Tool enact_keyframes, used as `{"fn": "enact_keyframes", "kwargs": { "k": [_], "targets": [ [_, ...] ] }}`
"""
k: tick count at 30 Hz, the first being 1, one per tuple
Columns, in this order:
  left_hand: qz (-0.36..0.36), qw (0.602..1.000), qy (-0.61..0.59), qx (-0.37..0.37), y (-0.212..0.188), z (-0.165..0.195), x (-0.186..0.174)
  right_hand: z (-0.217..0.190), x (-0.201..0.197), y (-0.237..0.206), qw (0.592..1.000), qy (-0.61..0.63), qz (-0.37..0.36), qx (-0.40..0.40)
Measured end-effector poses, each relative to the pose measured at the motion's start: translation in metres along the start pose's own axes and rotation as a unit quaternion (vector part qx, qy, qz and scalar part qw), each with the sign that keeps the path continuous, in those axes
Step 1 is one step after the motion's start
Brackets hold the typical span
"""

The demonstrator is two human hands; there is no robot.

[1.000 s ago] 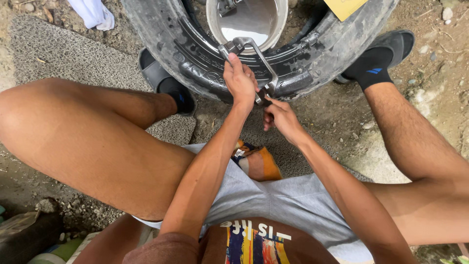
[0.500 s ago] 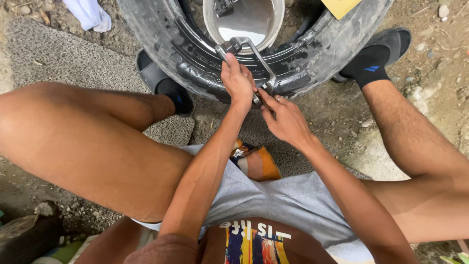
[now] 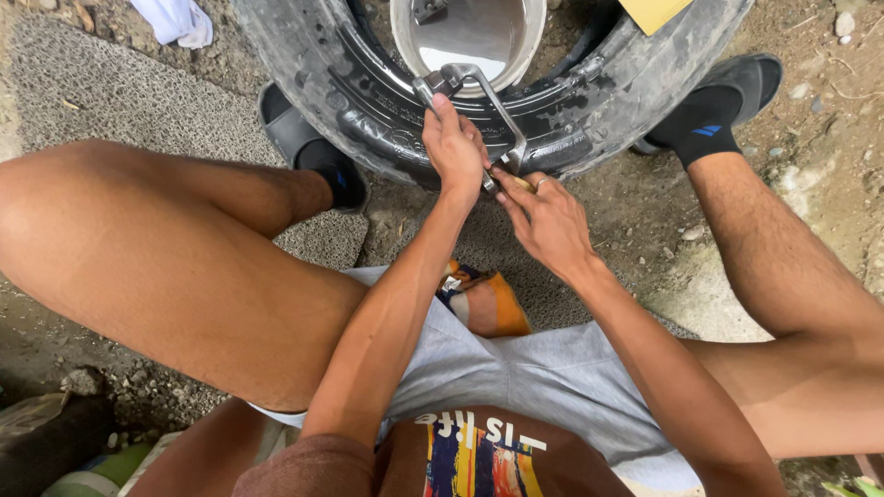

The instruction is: The person sits on the ground and sands a metal shackle with a piece of sandpaper, repeatedly rubbing its surfaces and dipping the shackle and paper into a bowl of water. They hold the shackle with a wrench at times and continue sanding different sides of the shackle.

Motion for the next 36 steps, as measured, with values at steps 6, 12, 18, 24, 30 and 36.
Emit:
{"fn": "enact_keyframes", "kwargs": {
  "k": [6,12,18,24,30,36],
  "targets": [
    [0.006,1.0,0.01,0.005,0.001,0.0,0.0,0.001,0.004,0.0,0.997,-0.004,-0.059,0.045],
    [0.0,1.0,0.018,0.003,-0.001,0.002,0.0,0.001,0.006,-0.003,1.0,-0.013,0.003,-0.024],
    [0.0,1.0,0.012,0.01,-0.002,0.006,0.001,0.012,0.013,-0.004,0.999,-0.042,-0.022,0.021],
    [0.01,1.0,0.024,0.013,-0.002,0.004,0.0,0.012,0.016,-0.001,0.984,-0.117,-0.11,0.079],
    [0.006,1.0,0.009,0.015,0.0,-0.001,-0.001,0.008,0.019,-0.005,0.958,-0.224,-0.163,0.074],
    [0.006,0.999,0.031,0.012,-0.001,0.0,-0.001,0.007,0.025,-0.002,0.942,-0.306,-0.136,0.021]
  ]
}}
Point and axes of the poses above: each hand's wrist, its own y-axis towards the middle knuckle, its own x-axis out of the palm, z = x × y, the point moved 5 cm from there along y, towards the middle knuckle, and after that the axes turned 1 degree about -x, right-handed, at the moved point
